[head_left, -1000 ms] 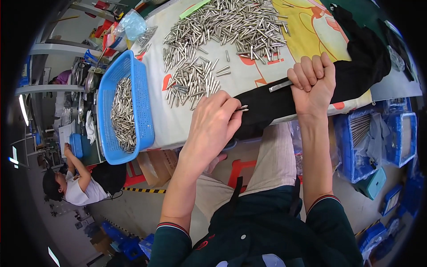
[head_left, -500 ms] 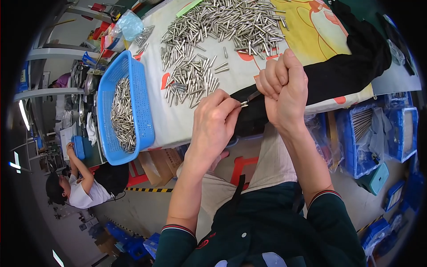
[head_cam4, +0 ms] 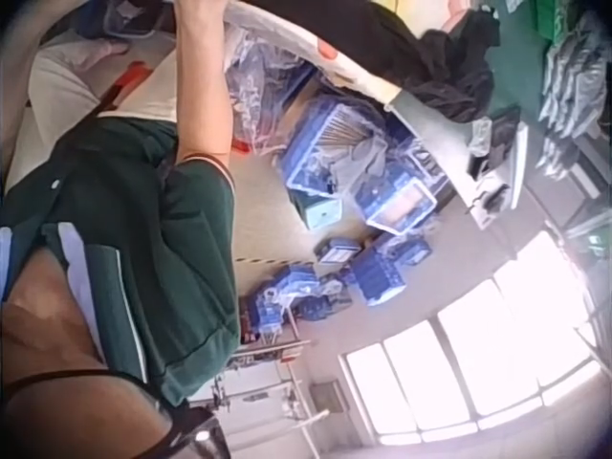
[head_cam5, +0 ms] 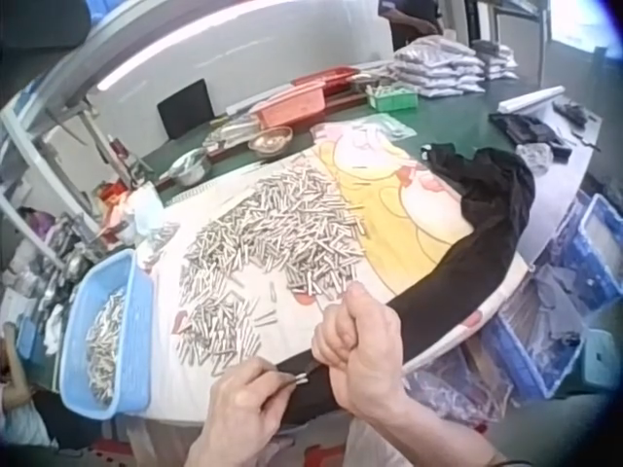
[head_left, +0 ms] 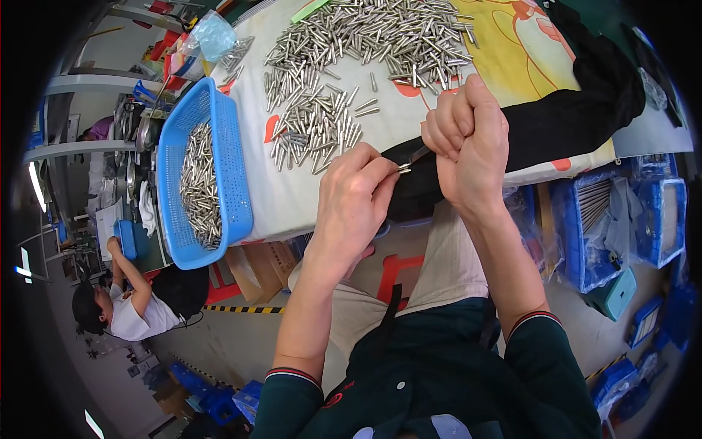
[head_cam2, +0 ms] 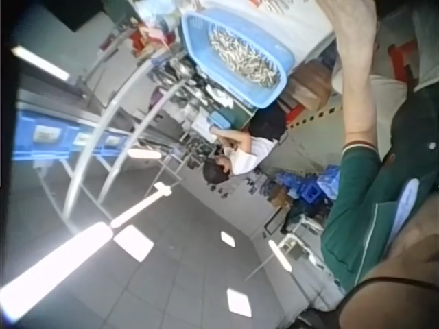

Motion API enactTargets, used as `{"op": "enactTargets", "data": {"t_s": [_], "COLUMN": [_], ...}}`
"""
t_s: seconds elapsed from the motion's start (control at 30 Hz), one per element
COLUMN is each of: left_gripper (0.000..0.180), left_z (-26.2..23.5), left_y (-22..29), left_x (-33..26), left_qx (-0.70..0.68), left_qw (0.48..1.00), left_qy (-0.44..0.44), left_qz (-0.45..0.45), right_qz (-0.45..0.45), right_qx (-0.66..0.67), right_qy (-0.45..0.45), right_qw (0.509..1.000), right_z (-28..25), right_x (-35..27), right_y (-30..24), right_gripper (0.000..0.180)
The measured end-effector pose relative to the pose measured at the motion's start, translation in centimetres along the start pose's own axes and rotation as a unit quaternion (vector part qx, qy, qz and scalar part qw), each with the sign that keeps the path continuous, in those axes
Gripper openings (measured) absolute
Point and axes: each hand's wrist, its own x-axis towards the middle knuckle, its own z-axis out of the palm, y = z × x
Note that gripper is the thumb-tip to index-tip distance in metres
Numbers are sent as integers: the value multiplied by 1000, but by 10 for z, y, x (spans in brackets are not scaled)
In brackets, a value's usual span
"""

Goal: Inspecting and sorting small metal pins on a workbench.

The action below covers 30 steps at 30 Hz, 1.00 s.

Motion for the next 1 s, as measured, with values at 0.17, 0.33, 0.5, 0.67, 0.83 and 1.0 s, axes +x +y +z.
{"op": "enactTargets", "data": {"t_s": [0.17, 0.33, 0.5, 0.67, 0.83, 1.0], "left_gripper": [9, 9, 10, 11, 8, 8], "left_z": [1, 0, 1, 3, 5, 8], "left_y": [0, 0, -2, -2, -5, -3], "left_x": [0, 0, 0, 1, 1, -1], "left_qx": [0, -9, -7, -15, -31, -31], "left_qw": [1000, 1000, 1000, 1000, 998, 998], "left_qy": [1, 4, 11, 10, 24, 29], "left_qz": [4, 2, 13, 14, 49, 35], "right_qz": [-5, -13, -34, -63, -105, -107], "right_qx": [-6, -8, -17, -94, -214, -219], "right_qy": [-3, -6, -10, -38, -76, -61], "right_qw": [1000, 1000, 999, 993, 968, 968], "right_z": [0, 5, 8, 11, 23, 19], "right_x": [0, 0, -1, -4, -15, -10], "right_y": [1, 3, 8, 12, 18, 20], "right_gripper": [45, 44, 43, 43, 42, 41]}}
